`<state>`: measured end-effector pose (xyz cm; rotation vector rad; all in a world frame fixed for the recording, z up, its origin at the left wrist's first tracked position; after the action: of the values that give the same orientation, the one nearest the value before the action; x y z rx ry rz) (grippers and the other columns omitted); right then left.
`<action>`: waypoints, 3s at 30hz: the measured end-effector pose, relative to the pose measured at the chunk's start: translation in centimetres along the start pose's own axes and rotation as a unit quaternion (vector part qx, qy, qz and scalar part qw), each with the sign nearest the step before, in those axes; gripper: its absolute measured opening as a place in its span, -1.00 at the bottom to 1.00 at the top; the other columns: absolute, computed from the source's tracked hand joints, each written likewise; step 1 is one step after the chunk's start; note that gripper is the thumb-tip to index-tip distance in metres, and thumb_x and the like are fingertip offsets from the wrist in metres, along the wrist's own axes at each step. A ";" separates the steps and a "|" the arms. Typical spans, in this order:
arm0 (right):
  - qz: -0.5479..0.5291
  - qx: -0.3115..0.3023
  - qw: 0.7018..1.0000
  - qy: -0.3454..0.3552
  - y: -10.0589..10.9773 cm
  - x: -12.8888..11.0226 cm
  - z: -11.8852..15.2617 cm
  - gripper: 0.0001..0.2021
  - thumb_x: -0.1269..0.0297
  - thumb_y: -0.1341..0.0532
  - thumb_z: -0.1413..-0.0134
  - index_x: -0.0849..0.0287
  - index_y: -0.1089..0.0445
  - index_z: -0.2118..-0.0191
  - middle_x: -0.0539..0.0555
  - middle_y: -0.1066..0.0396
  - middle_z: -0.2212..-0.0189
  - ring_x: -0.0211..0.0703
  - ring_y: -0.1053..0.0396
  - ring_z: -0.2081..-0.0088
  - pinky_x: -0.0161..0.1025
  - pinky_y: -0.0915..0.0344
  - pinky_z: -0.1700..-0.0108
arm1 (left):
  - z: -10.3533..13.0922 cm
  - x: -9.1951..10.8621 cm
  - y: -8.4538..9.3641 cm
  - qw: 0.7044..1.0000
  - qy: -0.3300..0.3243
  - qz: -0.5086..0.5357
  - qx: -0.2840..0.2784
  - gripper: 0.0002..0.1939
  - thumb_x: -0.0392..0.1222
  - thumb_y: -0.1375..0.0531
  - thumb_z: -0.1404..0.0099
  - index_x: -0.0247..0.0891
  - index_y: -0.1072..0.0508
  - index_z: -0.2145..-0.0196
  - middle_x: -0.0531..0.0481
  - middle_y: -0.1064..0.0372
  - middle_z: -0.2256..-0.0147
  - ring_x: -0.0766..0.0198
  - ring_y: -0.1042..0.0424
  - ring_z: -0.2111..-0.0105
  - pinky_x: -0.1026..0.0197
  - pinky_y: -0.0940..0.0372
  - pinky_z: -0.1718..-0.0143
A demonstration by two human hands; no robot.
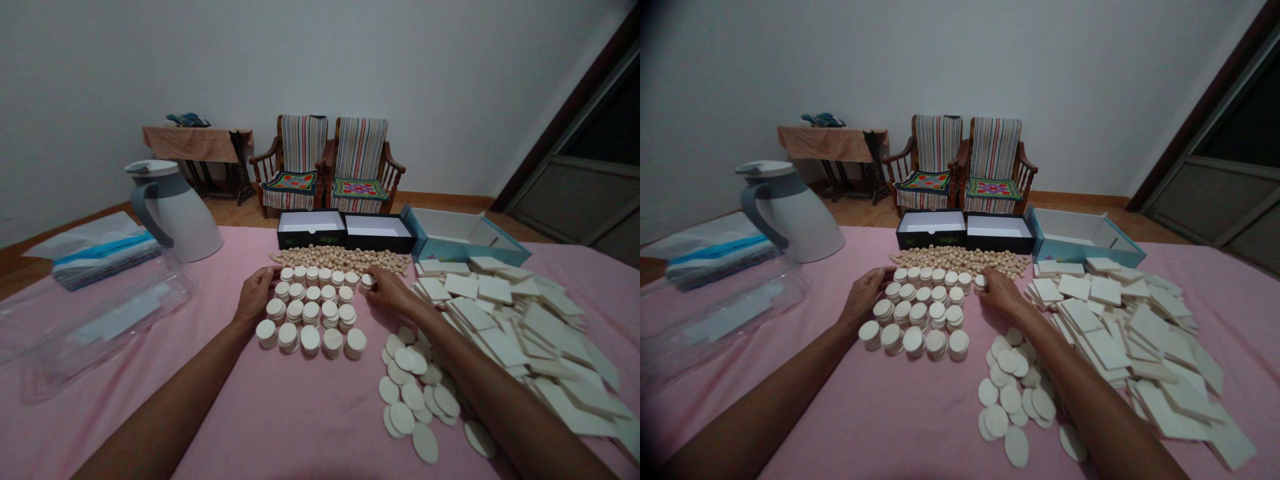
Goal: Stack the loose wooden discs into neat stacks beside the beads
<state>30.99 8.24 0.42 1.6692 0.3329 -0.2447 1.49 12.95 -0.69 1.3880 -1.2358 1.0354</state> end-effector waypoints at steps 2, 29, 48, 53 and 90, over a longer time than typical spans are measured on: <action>-0.004 0.000 1.000 0.004 -0.2 -0.1 -0.1 -0.83 0.45 -0.19 0.13 0.19 -0.27 0.31 0.11 -0.40 0.32 -0.16 -0.28 0.32 -0.32 -0.06 0.36 | 0.0 0.0 0.0 1.000 0.001 0.000 0.000 -0.44 0.24 -0.12 -0.14 -0.35 -0.47 0.22 -0.20 -0.48 0.19 0.09 -0.46 0.25 0.09 -0.34 0.19; 0.014 -0.118 0.991 0.066 2.8 2.3 6.8 -0.76 0.56 -0.12 0.17 0.18 -0.43 0.35 0.08 -0.40 0.38 -0.17 -0.30 0.35 -0.31 -0.12 0.34 | -0.3 -0.8 0.0 1.000 0.005 0.002 -0.006 -0.50 0.18 -0.09 -0.18 -0.32 -0.46 0.17 -0.17 -0.48 0.15 0.11 -0.46 0.18 0.13 -0.34 0.16; 0.009 -0.011 1.000 -0.011 0.9 2.1 6.1 -0.83 0.35 -0.19 0.08 0.21 -0.37 0.28 0.07 -0.31 0.36 -0.20 -0.24 0.35 -0.30 -0.07 0.33 | -0.5 -0.9 0.1 1.000 0.007 0.010 -0.001 -0.48 0.21 -0.12 -0.15 -0.32 -0.47 0.19 -0.17 -0.48 0.16 0.09 -0.45 0.18 0.12 -0.33 0.16; -0.071 0.071 0.993 0.059 2.2 1.2 3.7 -0.78 0.40 -0.17 0.11 0.18 -0.33 0.24 0.08 -0.35 0.28 -0.15 -0.28 0.25 -0.28 -0.16 0.25 | -0.4 -0.7 0.1 1.000 0.006 0.001 0.003 -0.46 0.23 -0.12 -0.14 -0.32 -0.46 0.20 -0.18 -0.48 0.17 0.11 -0.46 0.22 0.12 -0.33 0.18; -0.029 -0.216 0.970 0.105 5.0 -2.2 11.1 -0.63 0.51 -0.20 0.19 0.07 -0.32 0.16 0.05 -0.31 0.18 -0.15 -0.29 0.20 -0.27 -0.16 0.20 | -0.2 -0.4 -0.1 1.000 0.017 -0.003 -0.002 -0.51 0.17 -0.13 -0.15 -0.32 -0.47 0.19 -0.16 -0.49 0.18 0.11 -0.46 0.21 0.14 -0.34 0.18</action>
<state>31.11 -3.50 4.43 1.2563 0.5525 -0.0323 1.52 13.19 -1.02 1.3637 -1.2076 1.0481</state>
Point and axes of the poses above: each hand's wrist, its own z-axis away from the middle knuckle, its own y-axis out of the back of the hand, x = y × z, the point moved 2 cm from there along -z, towards the middle knuckle
